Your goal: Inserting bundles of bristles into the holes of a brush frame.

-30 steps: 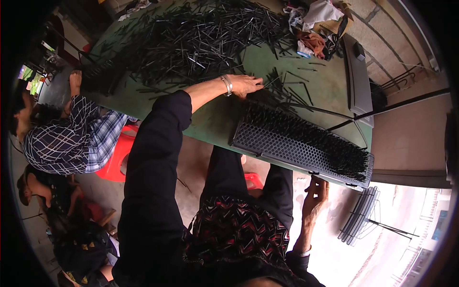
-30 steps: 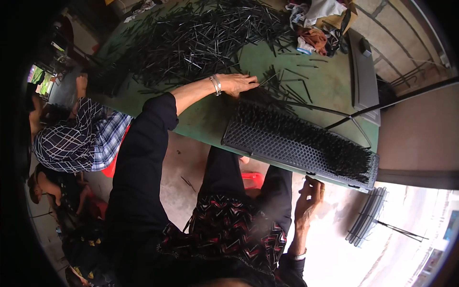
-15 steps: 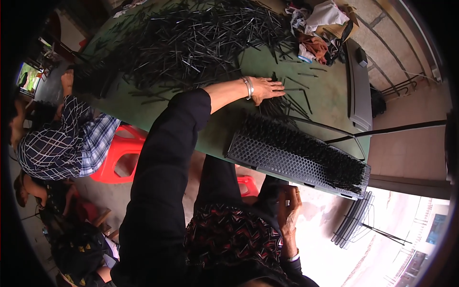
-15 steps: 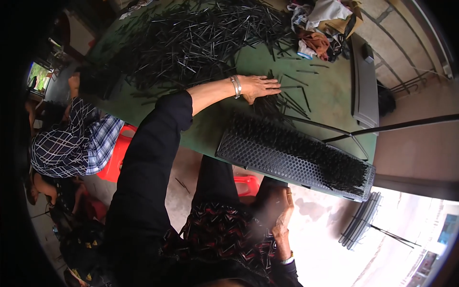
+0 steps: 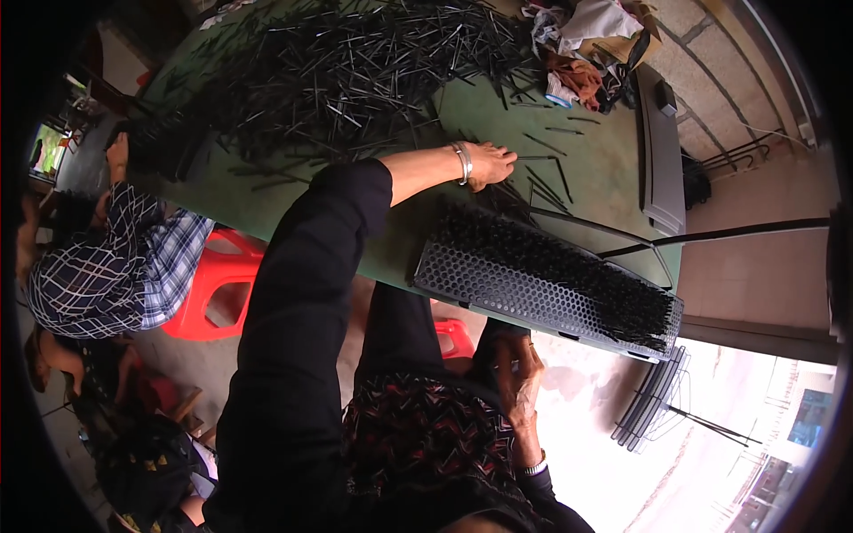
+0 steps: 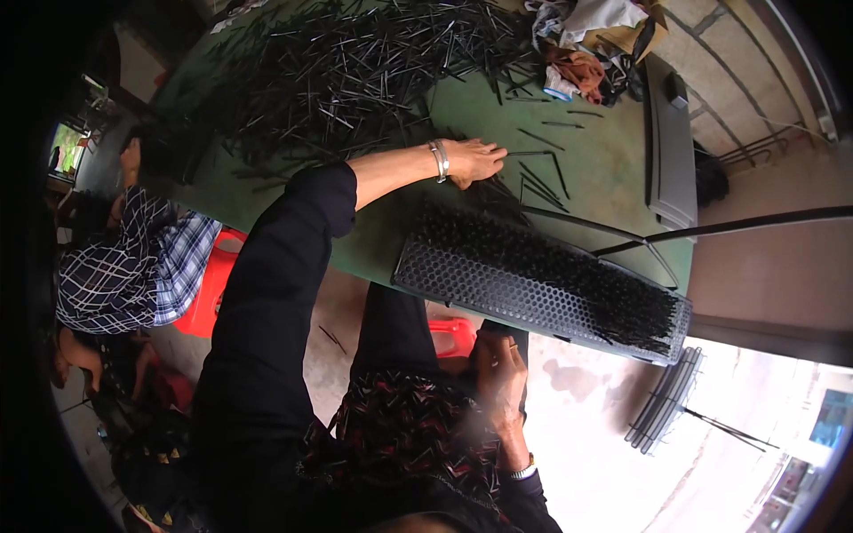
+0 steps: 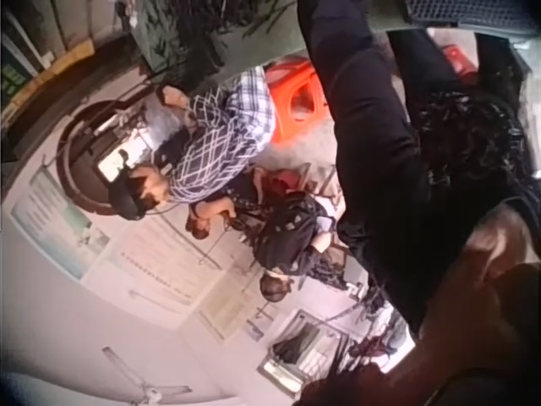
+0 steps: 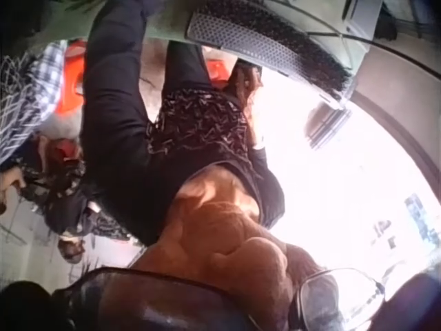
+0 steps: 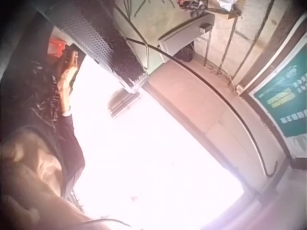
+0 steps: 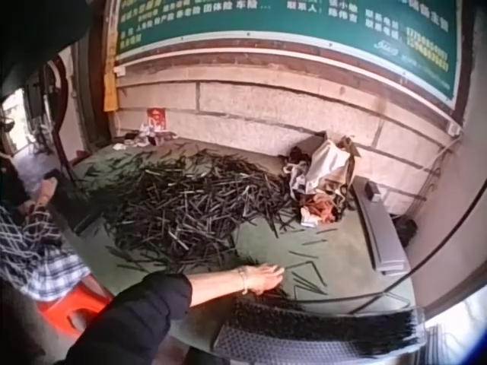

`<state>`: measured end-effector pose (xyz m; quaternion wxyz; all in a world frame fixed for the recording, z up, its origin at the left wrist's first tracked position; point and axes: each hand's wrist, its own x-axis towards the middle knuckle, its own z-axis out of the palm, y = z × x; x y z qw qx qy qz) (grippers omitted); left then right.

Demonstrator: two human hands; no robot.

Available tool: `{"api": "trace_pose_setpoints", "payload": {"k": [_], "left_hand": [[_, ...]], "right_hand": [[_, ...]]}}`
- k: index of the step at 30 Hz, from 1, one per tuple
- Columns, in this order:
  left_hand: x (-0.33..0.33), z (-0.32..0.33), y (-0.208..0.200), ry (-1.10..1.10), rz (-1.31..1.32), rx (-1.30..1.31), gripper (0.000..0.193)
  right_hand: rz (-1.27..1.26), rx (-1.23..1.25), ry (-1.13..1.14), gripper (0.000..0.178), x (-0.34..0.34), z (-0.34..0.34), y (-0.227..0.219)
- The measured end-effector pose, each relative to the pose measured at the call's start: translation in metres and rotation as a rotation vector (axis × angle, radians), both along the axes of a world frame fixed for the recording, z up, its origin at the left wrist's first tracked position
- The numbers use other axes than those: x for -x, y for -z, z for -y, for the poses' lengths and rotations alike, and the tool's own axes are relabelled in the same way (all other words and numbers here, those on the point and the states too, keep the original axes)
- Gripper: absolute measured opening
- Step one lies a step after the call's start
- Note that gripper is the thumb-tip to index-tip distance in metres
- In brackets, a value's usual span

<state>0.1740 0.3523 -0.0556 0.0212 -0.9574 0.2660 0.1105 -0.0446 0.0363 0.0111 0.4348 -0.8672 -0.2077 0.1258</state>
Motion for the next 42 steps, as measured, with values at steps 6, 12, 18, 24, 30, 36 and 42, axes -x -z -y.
{"api": "trace_pose_setpoints", "payload": {"k": [6,12,18,24,30,36,42], "left_hand": [[0.015,0.005,-0.003,0.072,-0.038,-0.034,0.05],[0.018,-0.003,-0.01,0.074,-0.024,-0.033,0.043],[0.018,-0.014,-0.012,0.156,-0.041,0.028,0.033],[0.016,-0.021,-0.021,0.099,-0.093,0.039,0.026],[0.02,-0.029,-0.006,0.045,-0.021,0.106,0.019],[0.018,-0.019,-0.026,-0.034,-0.169,0.041,0.02],[0.033,-0.027,-0.037,-0.238,-0.217,0.163,0.028]], "right_hand": [[0.02,0.0,-0.027,0.014,0.0,-0.002,-0.004],[0.063,-0.023,-0.054,0.014,-0.004,-0.006,-0.004],[0.01,-0.037,-0.051,0.012,-0.003,-0.007,-0.005],[-0.037,-0.042,-0.067,0.015,-0.003,-0.011,-0.013],[-0.048,-0.05,-0.074,0.018,-0.008,-0.023,-0.019],[0.015,-0.103,-0.091,0.017,-0.008,-0.03,-0.015],[0.067,-0.099,-0.136,0.014,-0.029,-0.047,-0.031]]}}
